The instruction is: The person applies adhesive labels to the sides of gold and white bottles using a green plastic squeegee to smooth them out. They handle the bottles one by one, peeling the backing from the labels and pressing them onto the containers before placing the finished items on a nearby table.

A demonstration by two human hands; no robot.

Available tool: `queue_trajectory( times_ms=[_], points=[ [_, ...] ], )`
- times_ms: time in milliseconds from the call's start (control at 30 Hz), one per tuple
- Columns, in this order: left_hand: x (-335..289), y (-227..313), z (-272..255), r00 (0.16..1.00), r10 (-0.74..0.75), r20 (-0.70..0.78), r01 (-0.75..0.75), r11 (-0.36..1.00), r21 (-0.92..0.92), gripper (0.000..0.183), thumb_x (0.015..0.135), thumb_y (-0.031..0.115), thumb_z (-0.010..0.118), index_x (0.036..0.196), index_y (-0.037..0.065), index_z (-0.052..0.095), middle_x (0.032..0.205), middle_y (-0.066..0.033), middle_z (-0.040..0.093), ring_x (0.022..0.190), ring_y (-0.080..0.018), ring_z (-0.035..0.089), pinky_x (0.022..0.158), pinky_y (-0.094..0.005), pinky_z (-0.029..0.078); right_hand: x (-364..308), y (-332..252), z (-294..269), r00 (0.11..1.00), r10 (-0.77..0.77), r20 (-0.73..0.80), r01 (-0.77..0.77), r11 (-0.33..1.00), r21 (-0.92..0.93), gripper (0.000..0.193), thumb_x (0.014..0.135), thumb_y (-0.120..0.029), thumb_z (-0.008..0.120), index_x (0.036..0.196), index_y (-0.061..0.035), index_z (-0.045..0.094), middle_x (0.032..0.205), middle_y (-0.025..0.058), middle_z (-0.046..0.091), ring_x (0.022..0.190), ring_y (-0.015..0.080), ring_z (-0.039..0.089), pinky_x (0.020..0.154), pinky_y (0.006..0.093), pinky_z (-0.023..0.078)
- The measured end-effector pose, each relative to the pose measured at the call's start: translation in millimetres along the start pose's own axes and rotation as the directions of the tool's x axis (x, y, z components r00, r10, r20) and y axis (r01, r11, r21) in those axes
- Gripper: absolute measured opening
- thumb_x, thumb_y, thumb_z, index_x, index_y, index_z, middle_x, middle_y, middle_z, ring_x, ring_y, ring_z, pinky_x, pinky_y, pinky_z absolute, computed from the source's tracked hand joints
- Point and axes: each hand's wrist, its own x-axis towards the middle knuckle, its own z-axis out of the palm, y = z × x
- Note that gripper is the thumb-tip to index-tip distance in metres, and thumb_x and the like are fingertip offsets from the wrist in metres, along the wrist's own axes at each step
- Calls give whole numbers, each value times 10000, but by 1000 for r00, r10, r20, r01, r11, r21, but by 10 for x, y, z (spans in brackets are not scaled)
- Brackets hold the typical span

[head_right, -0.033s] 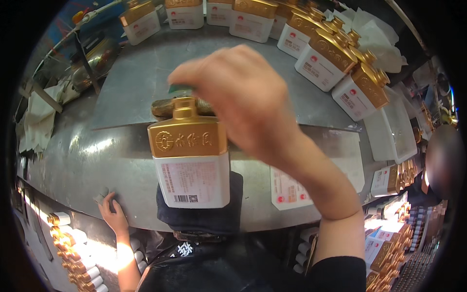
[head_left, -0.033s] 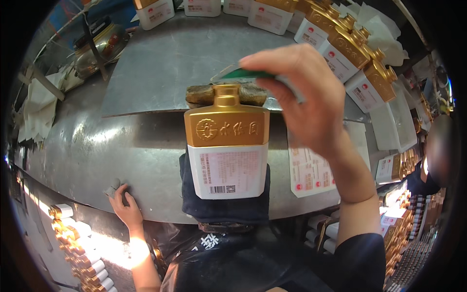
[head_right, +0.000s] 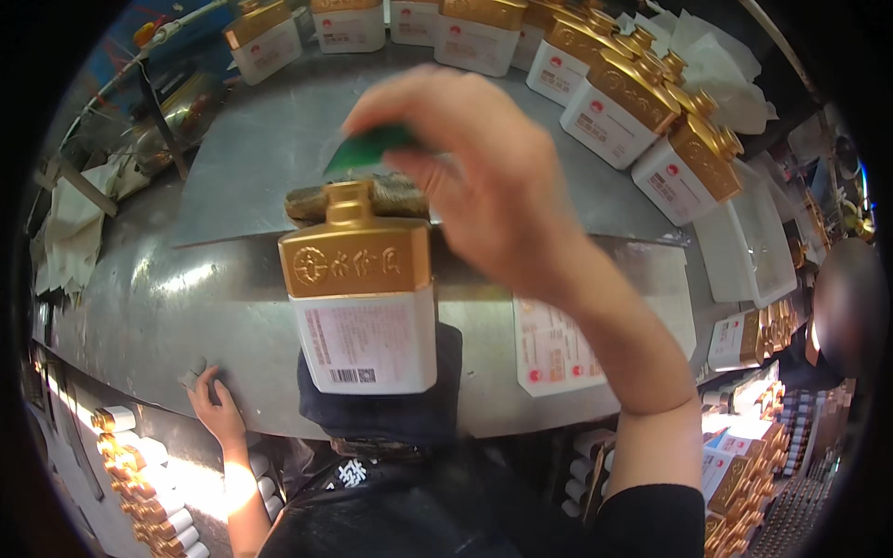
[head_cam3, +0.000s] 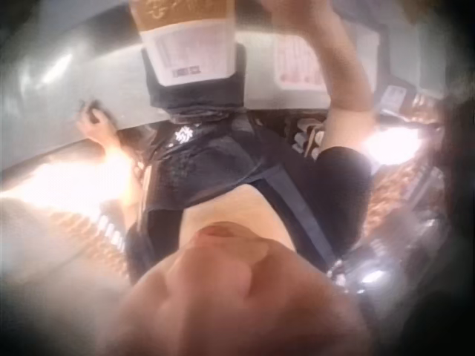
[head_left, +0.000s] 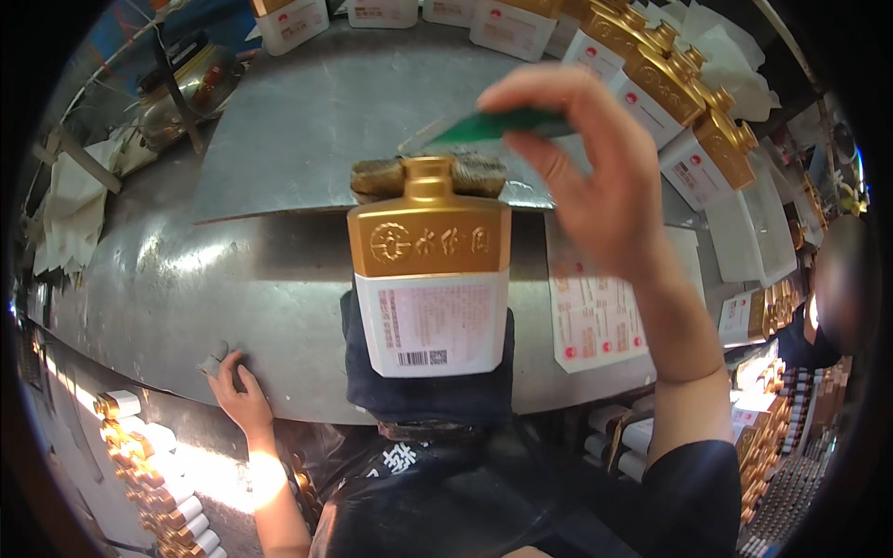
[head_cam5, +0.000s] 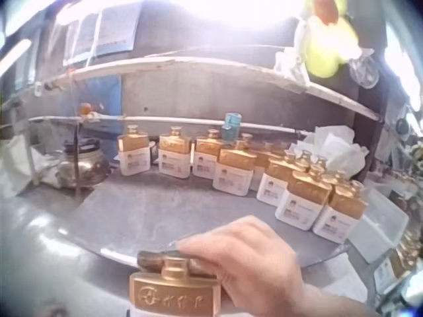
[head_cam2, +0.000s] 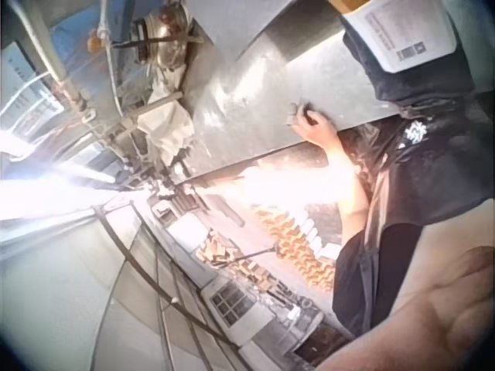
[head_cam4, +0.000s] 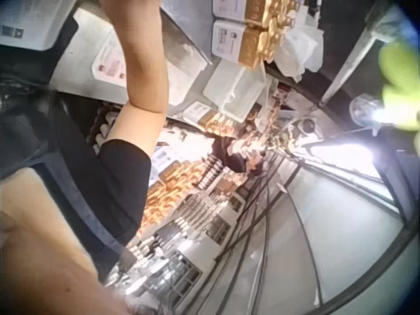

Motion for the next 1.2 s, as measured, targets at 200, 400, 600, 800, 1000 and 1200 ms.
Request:
queue_trajectory(
  times_ms=[200,400,600,800,1000,1200],
  points=[
    [230,532,-101,993,-9,120,42,960,-276,368,929,253,610,1223,32,610,1252,-119,584,1170,-301,531,1037,-400,366,172,247,-22,856,467,222,-485,874,35,379,870,-365,628,933,2,698,830,100,687,755,167,636,731,285,501],
    [403,1884,26,790,430,437,-206,858,-471,852,637,250,870,1361,46,470,1303,-178,523,1264,-377,453,1127,-461,283,294,123,242,795,435,424,-345,898,-274,475,802,-477,713,943,-24,742,881,125,709,788,241,685,741,319,534],
    [223,1974,-139,931,364,9,-273,714,-645,687,584,116,885,1188,-19,586,1205,-113,607,1231,-311,507,1105,-425,335,274,62,-14,867,269,420,-376,906,194,477,863,-500,684,1083,-79,721,1005,114,701,898,204,661,815,295,516],
    [105,2299,-84,730,683,-16,-631,665,-400,716,584,55,838,1260,79,606,1265,-123,568,1301,-377,433,1153,-562,222,-38,100,-138,901,315,297,-368,919,143,250,950,-229,571,1063,-61,719,860,40,694,756,82,628,719,214,485],
    [158,2207,28,764,584,273,-480,798,-364,832,641,258,878,1387,156,523,1461,-190,396,1412,-389,250,1173,-502,156,-1444,-7,-1041,591,784,190,-779,616,-116,268,957,-230,566,1042,-15,702,703,28,640,691,59,600,608,235,480],
    [415,1794,87,957,272,95,-151,754,-639,521,1006,234,507,1410,-58,355,1455,-175,407,1351,-293,401,1104,-400,342,-2681,17,-1078,478,870,124,-535,400,-744,312,848,-98,544,1133,-77,669,838,165,669,778,310,673,651,400,529]
  ],
)
